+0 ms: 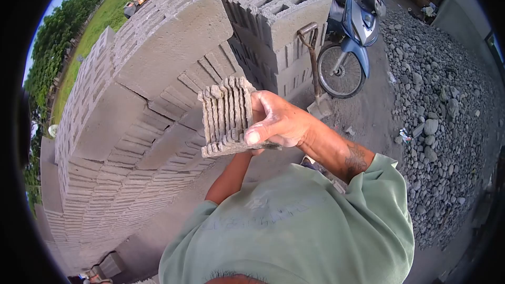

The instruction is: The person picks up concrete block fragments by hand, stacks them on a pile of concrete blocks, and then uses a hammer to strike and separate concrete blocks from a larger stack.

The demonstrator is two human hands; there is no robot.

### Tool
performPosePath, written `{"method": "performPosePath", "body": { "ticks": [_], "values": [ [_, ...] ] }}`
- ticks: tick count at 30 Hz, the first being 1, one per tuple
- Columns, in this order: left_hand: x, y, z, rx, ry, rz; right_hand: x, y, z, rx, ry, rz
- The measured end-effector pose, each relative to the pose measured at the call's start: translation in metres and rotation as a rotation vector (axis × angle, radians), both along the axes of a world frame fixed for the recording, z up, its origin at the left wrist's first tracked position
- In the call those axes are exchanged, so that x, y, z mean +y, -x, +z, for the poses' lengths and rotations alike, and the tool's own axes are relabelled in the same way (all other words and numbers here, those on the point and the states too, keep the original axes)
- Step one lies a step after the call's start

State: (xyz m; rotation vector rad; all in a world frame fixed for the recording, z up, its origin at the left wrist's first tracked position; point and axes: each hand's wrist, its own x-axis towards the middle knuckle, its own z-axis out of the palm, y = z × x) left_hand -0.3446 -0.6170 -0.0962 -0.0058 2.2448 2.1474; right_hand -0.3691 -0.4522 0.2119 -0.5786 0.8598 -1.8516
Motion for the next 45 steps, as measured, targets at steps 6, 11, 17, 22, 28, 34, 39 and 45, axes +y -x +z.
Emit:
{"method": "performPosePath", "body": {
  "ticks": [6, 11, 17, 22, 28, 34, 39, 45],
  "values": [
    [0.132, 0.086, 0.075, 0.067, -0.595, -0.176, 0.097, 0.062, 0.033, 0.081, -0.016, -0.171],
    [0.137, 0.124, 0.038, -0.507, -1.259, -0.220, 0.153, 0.119, 0.075, -0.096, 0.126, -0.399],
    [0.072, 0.145, 0.172, -0.540, -0.718, 0.191, 0.248, 0.227, 0.035, -0.033, -0.102, -0.398],
    [0.033, 0.175, 0.181, -0.530, -0.605, 0.280, 0.246, 0.305, 0.021, -0.036, -0.418, -0.334],
    [0.031, 0.224, 0.207, -0.379, -0.494, 0.453, 0.215, 0.410, 0.014, -0.114, -0.665, -0.343],
    [0.019, 0.299, 0.258, -0.301, -0.474, 0.483, 0.186, 0.553, -0.004, 0.182, -0.826, -0.073],
    [0.005, 0.351, 0.272, -0.246, -0.241, 0.542, 0.151, 0.622, 0.002, 0.708, -1.264, -0.090],
    [-0.003, 0.370, 0.281, -0.200, 0.697, 0.668, 0.138, 0.653, 0.008, 1.960, -0.867, -0.367]
  ]
}}
